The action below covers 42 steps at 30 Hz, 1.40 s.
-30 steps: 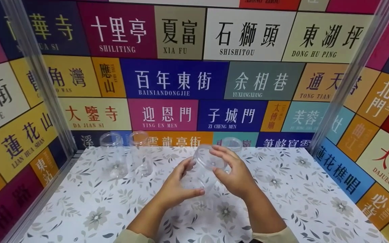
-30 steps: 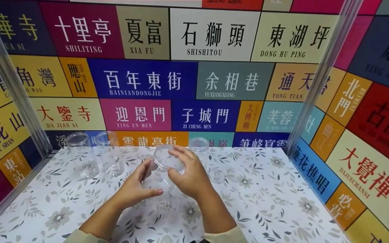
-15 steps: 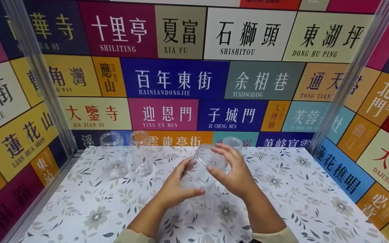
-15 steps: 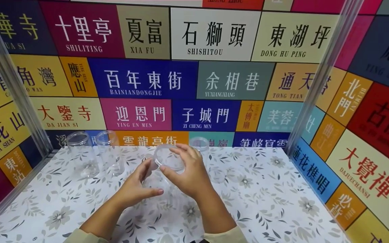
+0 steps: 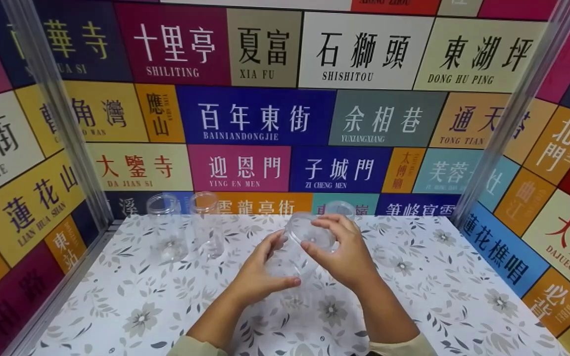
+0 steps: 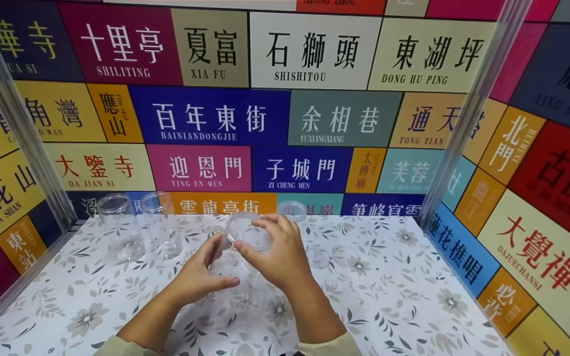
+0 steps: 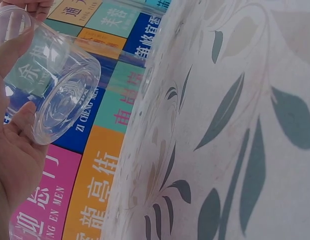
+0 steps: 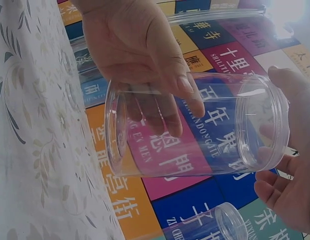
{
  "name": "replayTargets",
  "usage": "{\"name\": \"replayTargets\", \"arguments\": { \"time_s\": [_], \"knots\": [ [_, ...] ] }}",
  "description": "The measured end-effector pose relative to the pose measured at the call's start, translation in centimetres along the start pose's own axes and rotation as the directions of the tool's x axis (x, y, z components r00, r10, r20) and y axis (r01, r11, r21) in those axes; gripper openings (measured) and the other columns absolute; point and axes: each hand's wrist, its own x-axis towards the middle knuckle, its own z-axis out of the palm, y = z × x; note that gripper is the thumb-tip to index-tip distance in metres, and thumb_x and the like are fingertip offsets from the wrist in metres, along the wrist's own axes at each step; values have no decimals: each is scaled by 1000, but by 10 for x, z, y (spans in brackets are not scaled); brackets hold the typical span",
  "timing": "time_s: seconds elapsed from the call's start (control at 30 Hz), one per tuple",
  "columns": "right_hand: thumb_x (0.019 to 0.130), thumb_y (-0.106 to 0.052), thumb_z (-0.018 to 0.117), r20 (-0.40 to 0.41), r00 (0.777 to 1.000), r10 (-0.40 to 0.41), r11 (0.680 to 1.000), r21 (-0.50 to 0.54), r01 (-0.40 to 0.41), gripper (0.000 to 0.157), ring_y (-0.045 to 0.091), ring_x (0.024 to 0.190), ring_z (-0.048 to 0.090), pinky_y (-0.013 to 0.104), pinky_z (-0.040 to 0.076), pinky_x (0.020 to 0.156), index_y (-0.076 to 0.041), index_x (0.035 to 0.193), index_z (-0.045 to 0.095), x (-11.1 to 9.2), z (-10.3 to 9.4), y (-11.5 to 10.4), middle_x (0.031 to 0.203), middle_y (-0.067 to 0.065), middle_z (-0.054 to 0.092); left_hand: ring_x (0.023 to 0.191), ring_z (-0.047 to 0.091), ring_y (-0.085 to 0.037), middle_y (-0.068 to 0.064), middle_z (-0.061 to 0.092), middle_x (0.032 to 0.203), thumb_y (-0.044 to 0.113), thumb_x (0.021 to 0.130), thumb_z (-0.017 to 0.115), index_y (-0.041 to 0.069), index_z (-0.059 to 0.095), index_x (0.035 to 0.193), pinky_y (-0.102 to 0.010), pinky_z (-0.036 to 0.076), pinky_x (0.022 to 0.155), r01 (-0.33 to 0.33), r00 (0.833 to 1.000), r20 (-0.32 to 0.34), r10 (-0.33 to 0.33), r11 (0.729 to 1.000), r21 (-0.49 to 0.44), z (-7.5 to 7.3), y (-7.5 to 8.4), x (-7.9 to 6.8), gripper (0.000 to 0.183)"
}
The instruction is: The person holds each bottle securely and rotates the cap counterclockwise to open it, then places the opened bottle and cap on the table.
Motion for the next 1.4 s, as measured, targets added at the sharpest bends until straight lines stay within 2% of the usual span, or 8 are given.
{"name": "replayTargets", "arguments": {
  "time_s": [0.17,0.4,0.67,0.8,1.03,1.17,1.4],
  "knots": [
    [91,-50,82,32,999,-36,999,17,36,50,22,148,49,61,49,117,-28,135,72,-1,-2,2,150,-9,60,161,38,-22,5,45,170,42,73,100,37,35,164,-50,28,135,0,1000,1,0,1000,-7,0,0,0,112],
    [97,-34,76,80,992,-101,992,86,94,44,25,152,49,62,43,123,-28,141,69,0,-4,7,156,-9,58,161,38,-24,0,44,171,42,72,100,35,36,164,-50,28,135,-3,1000,-3,3,1000,-11,-1,-1,1,112],
    [98,-20,68,122,984,-131,985,133,115,47,26,157,44,63,37,127,-25,145,67,1,-5,11,162,-8,54,161,38,-26,3,45,170,38,73,100,35,36,164,-52,28,135,1,1000,-7,-2,1000,-23,-1,0,1,111],
    [97,-28,71,109,986,-124,987,117,111,48,27,159,41,66,36,126,-27,145,65,1,-5,8,163,-7,52,162,38,-24,6,46,169,35,74,100,36,36,164,-51,28,135,3,1000,-9,-3,1000,-22,-1,-1,1,111],
    [91,-53,79,23,998,-56,998,0,56,65,30,157,40,74,32,125,-31,149,61,2,-3,7,163,-3,52,162,38,-24,1,45,171,34,75,99,35,36,164,-51,29,135,-7,1000,-6,7,1000,-22,-1,-5,1,109],
    [89,-59,80,13,1000,-20,999,-30,20,68,30,153,45,70,38,123,-28,147,64,2,-3,5,159,0,55,161,38,-24,2,45,170,36,74,100,36,36,163,-51,29,135,-2,1000,-12,1,1000,-17,-1,-4,1,109],
    [87,-66,80,36,998,55,998,-33,-54,64,27,152,46,65,46,119,-30,140,70,1,-2,0,153,-6,59,161,38,-24,7,47,169,37,73,100,35,37,164,-52,28,135,2,1000,-13,-2,1000,-22,0,-4,2,111]
  ]
}}
